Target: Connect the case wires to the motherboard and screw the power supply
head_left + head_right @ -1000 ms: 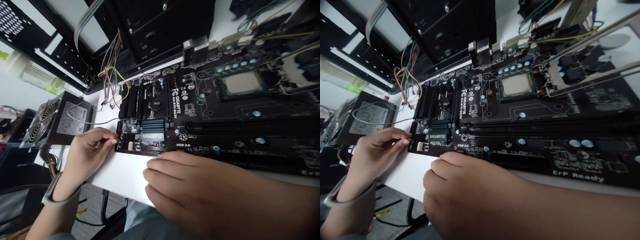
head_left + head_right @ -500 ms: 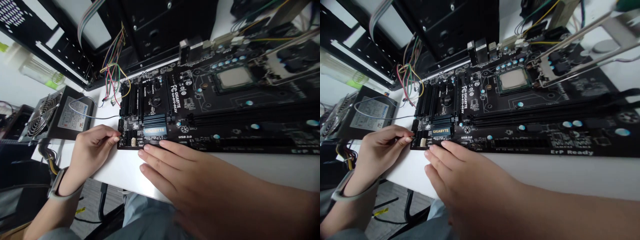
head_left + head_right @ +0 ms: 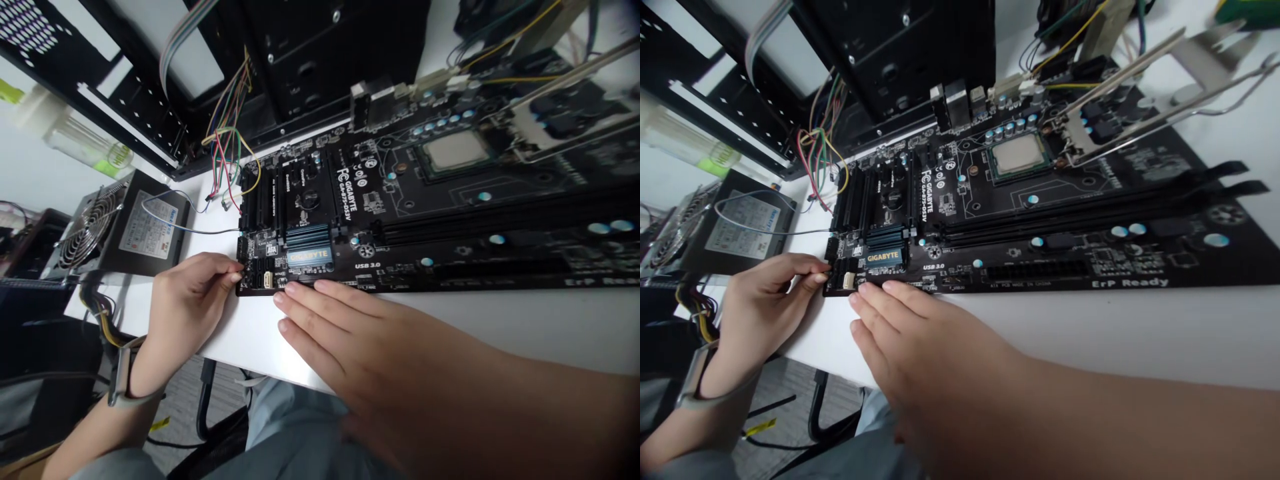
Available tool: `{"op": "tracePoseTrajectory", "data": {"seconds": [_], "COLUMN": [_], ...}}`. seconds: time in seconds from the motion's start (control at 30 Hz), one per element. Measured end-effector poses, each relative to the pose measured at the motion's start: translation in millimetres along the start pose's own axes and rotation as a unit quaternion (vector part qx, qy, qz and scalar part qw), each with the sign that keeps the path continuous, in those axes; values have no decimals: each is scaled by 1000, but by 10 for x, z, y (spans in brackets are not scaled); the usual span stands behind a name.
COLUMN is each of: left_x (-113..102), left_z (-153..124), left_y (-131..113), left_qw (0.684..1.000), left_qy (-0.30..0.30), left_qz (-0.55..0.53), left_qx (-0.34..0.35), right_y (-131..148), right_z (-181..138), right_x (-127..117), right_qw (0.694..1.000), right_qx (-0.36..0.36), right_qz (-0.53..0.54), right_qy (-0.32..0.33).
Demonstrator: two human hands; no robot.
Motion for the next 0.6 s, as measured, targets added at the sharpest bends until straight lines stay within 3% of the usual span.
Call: {"op": "tracePoseTrajectory", "data": {"seconds": [0.27, 0.5, 0.6], "left_x": [5, -2, -10], "left_z": [-1, -31, -32], "left_y": [-7, -31, -52], "left_qw": [1000, 1000, 1000], "left_qy": [13, -13, -21], "left_qz": [-24, -10, -9], "left_qx": [-10, 3, 9], "right_y": [21, 8, 4], "right_z": [-11, -8, -4], "right_x": [24, -13, -18], "right_qw": [1000, 998, 998], "right_qx": [0, 14, 15], "right_qz": [-22, -51, -56], "right_qy": [7, -36, -21]}}
Point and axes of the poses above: each hand's wrist, its own z-axis towards the middle knuckle, its own x-axis out of the palm, y = z × x, the point moved 9 cm from there along z, towards the middle knuckle, and after that the axes turned 15 degrees about -z, right-handed, at the moved point
